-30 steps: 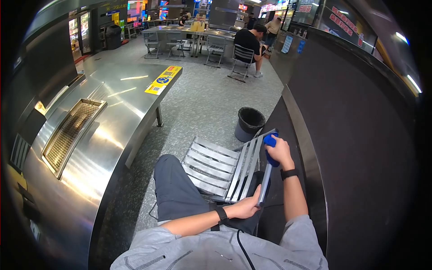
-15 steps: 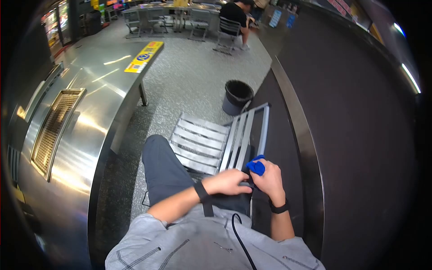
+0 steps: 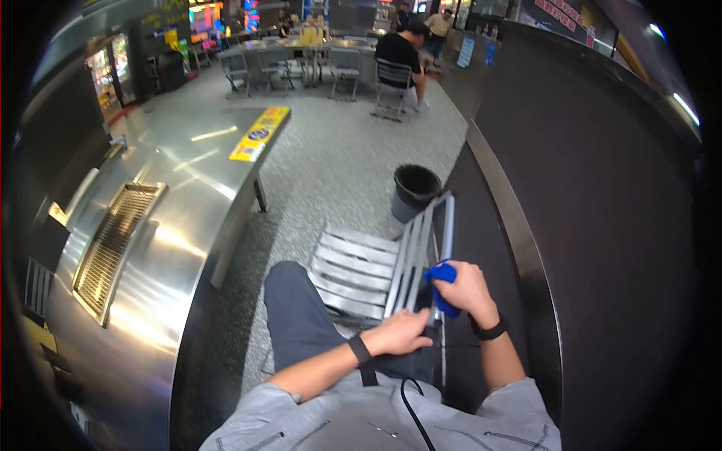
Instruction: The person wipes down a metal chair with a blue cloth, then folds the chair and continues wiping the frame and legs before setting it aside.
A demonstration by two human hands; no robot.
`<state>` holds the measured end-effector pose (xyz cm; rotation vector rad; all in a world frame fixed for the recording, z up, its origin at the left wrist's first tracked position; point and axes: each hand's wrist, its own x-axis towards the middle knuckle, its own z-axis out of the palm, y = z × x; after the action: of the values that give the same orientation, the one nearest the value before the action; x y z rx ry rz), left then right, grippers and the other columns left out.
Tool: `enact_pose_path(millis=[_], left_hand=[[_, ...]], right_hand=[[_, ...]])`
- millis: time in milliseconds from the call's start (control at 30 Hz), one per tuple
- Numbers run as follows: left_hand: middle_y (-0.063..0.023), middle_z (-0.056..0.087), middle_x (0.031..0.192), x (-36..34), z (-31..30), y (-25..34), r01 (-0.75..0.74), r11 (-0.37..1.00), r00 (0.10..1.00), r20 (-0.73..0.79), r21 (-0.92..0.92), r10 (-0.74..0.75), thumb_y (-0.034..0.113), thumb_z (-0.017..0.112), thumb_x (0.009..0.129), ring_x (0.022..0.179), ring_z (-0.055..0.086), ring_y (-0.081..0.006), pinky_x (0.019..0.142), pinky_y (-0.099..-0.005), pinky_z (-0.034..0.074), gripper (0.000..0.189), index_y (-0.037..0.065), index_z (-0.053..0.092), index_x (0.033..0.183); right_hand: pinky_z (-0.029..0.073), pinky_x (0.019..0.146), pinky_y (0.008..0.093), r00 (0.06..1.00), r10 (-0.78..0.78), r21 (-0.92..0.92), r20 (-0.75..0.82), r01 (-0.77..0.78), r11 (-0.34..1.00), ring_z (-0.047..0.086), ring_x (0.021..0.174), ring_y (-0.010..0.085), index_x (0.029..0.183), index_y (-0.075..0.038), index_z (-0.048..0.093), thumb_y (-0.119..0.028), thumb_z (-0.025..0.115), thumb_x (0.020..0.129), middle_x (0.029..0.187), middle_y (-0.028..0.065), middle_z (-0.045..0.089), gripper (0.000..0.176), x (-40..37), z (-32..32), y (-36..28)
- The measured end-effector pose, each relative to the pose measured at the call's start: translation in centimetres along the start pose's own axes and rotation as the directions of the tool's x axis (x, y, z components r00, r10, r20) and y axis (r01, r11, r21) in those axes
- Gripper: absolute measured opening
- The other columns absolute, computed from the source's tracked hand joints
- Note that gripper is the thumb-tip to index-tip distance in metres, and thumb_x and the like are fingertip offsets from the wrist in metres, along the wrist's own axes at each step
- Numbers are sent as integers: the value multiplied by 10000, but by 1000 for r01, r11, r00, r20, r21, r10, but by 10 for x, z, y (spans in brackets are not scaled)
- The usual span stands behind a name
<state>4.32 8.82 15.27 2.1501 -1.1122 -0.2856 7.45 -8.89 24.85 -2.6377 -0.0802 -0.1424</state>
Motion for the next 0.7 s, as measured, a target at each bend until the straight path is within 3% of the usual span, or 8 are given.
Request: enact_pose_path(millis=[100,133,200,300,400,533,633,700], left_hand=[[-290,625,941,5,17,-12,-40,999,999,-10,3,40,342,687,886,952,591,-487,864,-512,447,477,-17,430,1064],[-288,625,935,3,16,-9,-39,999,999,-13,-14,39,336,682,893,954,593,-480,868,-508,444,465,-17,427,1057],[-287,623,925,2,9,-6,-35,999,999,-10,-31,35,328,674,903,959,593,-474,863,-505,441,451,-20,422,1043],[-282,623,915,0,2,-4,-19,999,1000,-19,-48,18,317,661,916,956,594,-473,834,-507,446,436,-23,413,1029],[-269,626,896,0,2,-12,-26,997,998,-66,-79,21,285,642,932,928,603,-471,792,-512,460,395,-15,400,1018],[-257,617,841,-7,11,-20,-77,987,988,-142,-144,57,212,612,949,877,608,-472,740,-517,470,315,2,380,982],[-256,605,809,-12,10,-24,-84,986,981,-187,-147,55,169,602,950,860,601,-479,728,-524,466,286,10,364,961],[-254,600,806,-15,4,-24,-64,986,987,-157,-157,39,158,604,944,848,594,-487,719,-533,458,286,12,358,968]], right_hand=[[537,822,496,977,8,10,-212,-6,1000,654,909,449,947,-60,725,-297,695,735,908,260,686,320,72,13,31],[553,795,468,972,4,72,-236,13,997,694,853,396,924,-37,721,-266,684,769,882,220,714,279,91,11,36],[573,731,402,983,70,518,-168,27,855,709,785,307,946,-49,723,-224,655,838,869,146,726,216,137,26,73],[577,653,356,970,231,961,77,-134,243,689,741,228,1017,-78,698,-198,626,895,862,89,702,185,162,37,84],[580,611,360,968,114,963,224,-201,-181,685,721,232,1069,-92,657,-211,612,919,861,102,691,196,161,47,81],[549,547,327,969,-102,878,226,-248,-410,668,685,202,996,-107,647,-275,549,959,844,44,687,199,137,69,72],[561,572,359,947,-21,879,322,-307,-365,668,681,196,1002,-113,654,-323,536,969,839,30,685,243,93,87,65],[566,619,371,956,-77,916,284,-295,-272,668,750,221,1135,-76,624,-337,499,983,914,61,687,327,52,90,55]])
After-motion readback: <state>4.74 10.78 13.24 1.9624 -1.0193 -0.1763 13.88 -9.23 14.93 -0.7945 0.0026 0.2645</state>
